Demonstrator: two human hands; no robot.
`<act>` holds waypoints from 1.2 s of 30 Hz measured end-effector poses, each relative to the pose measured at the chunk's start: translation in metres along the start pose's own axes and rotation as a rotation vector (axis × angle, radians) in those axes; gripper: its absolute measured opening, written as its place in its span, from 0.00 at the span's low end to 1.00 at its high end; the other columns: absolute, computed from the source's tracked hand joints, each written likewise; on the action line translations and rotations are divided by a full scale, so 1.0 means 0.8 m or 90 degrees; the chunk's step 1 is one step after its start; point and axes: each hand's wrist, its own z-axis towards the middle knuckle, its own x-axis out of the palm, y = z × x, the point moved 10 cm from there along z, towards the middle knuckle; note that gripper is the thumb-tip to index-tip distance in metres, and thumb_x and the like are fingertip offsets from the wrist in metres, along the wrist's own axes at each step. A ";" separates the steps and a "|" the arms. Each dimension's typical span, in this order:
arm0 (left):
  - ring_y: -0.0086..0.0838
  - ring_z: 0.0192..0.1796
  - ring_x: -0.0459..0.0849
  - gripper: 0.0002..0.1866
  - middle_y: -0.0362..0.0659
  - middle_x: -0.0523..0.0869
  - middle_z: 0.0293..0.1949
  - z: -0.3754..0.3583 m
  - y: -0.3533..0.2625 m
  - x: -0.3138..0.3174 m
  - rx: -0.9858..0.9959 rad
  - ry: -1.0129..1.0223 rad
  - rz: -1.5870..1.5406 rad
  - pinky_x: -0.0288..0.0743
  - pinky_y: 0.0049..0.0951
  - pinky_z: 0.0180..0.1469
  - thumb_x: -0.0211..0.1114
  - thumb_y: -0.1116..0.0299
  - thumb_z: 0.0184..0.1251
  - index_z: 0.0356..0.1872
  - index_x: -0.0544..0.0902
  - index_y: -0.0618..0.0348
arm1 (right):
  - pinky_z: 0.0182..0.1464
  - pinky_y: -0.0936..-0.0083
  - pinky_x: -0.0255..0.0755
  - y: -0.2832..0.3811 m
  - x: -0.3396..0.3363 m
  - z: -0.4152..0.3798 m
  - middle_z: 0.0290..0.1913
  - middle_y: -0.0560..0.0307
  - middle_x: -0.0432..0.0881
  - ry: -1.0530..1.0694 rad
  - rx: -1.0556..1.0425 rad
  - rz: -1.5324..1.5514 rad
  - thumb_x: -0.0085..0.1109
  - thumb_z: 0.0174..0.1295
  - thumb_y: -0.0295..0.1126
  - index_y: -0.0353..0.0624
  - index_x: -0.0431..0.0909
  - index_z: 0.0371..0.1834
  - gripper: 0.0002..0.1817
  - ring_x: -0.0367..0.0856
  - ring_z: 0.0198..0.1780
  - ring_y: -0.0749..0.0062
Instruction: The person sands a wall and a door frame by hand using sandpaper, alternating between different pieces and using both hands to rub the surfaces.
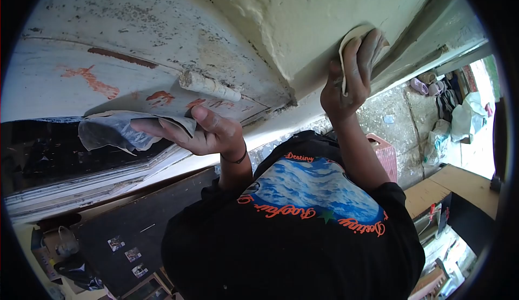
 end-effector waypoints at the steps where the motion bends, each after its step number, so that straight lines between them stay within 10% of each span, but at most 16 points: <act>1: 0.61 0.70 0.42 0.25 0.65 0.39 0.68 -0.001 0.001 -0.001 -0.004 0.003 0.002 0.59 0.55 0.66 0.46 0.65 0.71 0.66 0.55 0.60 | 0.66 0.43 0.45 -0.003 0.002 -0.010 0.62 0.28 0.63 -0.002 0.029 0.007 0.52 0.51 0.20 0.35 0.74 0.54 0.22 0.55 0.67 0.31; 9: 0.53 0.70 0.51 0.37 0.64 0.40 0.69 0.003 0.006 0.005 -0.080 0.009 -0.086 0.62 0.42 0.67 0.50 0.64 0.70 0.69 0.38 0.66 | 0.67 0.59 0.51 0.008 -0.016 0.044 0.63 0.31 0.63 -0.044 -0.045 0.050 0.51 0.66 0.36 0.29 0.73 0.54 0.21 0.57 0.68 0.40; 11: 0.53 0.69 0.53 0.38 0.65 0.41 0.68 0.005 0.005 0.008 -0.074 0.018 -0.119 0.64 0.42 0.65 0.50 0.63 0.70 0.69 0.37 0.66 | 0.67 0.48 0.47 -0.020 -0.008 -0.015 0.65 0.30 0.60 0.029 0.007 0.023 0.57 0.47 0.20 0.36 0.73 0.56 0.27 0.55 0.68 0.35; 15: 0.40 0.61 0.69 0.36 0.62 0.57 0.65 -0.002 0.003 0.003 -0.052 -0.029 -0.092 0.71 0.32 0.57 0.53 0.64 0.69 0.70 0.44 0.66 | 0.66 0.48 0.49 -0.012 -0.005 -0.021 0.62 0.30 0.64 0.002 0.032 0.006 0.60 0.46 0.21 0.38 0.74 0.54 0.26 0.57 0.66 0.33; 18: 0.41 0.61 0.68 0.36 0.62 0.57 0.64 -0.002 0.005 0.002 -0.033 -0.025 -0.078 0.69 0.32 0.58 0.53 0.63 0.69 0.69 0.44 0.67 | 0.65 0.64 0.52 -0.001 -0.007 0.043 0.63 0.31 0.64 0.005 -0.024 0.060 0.51 0.65 0.35 0.26 0.72 0.53 0.21 0.59 0.68 0.42; 21: 0.42 0.62 0.68 0.37 0.63 0.57 0.64 0.001 -0.002 0.004 -0.018 -0.025 -0.081 0.68 0.33 0.59 0.53 0.62 0.69 0.69 0.43 0.68 | 0.66 0.64 0.51 0.000 -0.010 0.042 0.63 0.32 0.64 0.033 -0.026 0.073 0.50 0.66 0.36 0.27 0.72 0.54 0.22 0.58 0.68 0.42; 22: 0.42 0.62 0.67 0.38 0.63 0.57 0.64 0.001 -0.003 0.004 -0.034 -0.034 -0.075 0.68 0.34 0.60 0.54 0.61 0.69 0.69 0.43 0.68 | 0.64 0.52 0.53 -0.002 -0.013 0.025 0.57 0.36 0.70 -0.014 -0.037 0.068 0.59 0.44 0.19 0.39 0.74 0.54 0.27 0.64 0.62 0.37; 27: 0.44 0.64 0.64 0.38 0.64 0.56 0.65 0.005 -0.015 0.010 -0.032 -0.034 -0.074 0.62 0.37 0.64 0.54 0.59 0.69 0.68 0.43 0.71 | 0.66 0.43 0.46 -0.040 0.008 -0.098 0.67 0.32 0.56 0.080 0.092 -0.048 0.56 0.46 0.19 0.44 0.69 0.60 0.32 0.52 0.69 0.33; 36: 0.46 0.67 0.61 0.40 0.66 0.49 0.67 0.007 -0.018 0.007 -0.016 -0.022 -0.052 0.61 0.38 0.65 0.54 0.56 0.68 0.68 0.43 0.72 | 0.67 0.46 0.45 -0.003 -0.009 0.010 0.66 0.33 0.59 0.009 0.008 0.023 0.56 0.48 0.20 0.42 0.69 0.60 0.30 0.52 0.69 0.35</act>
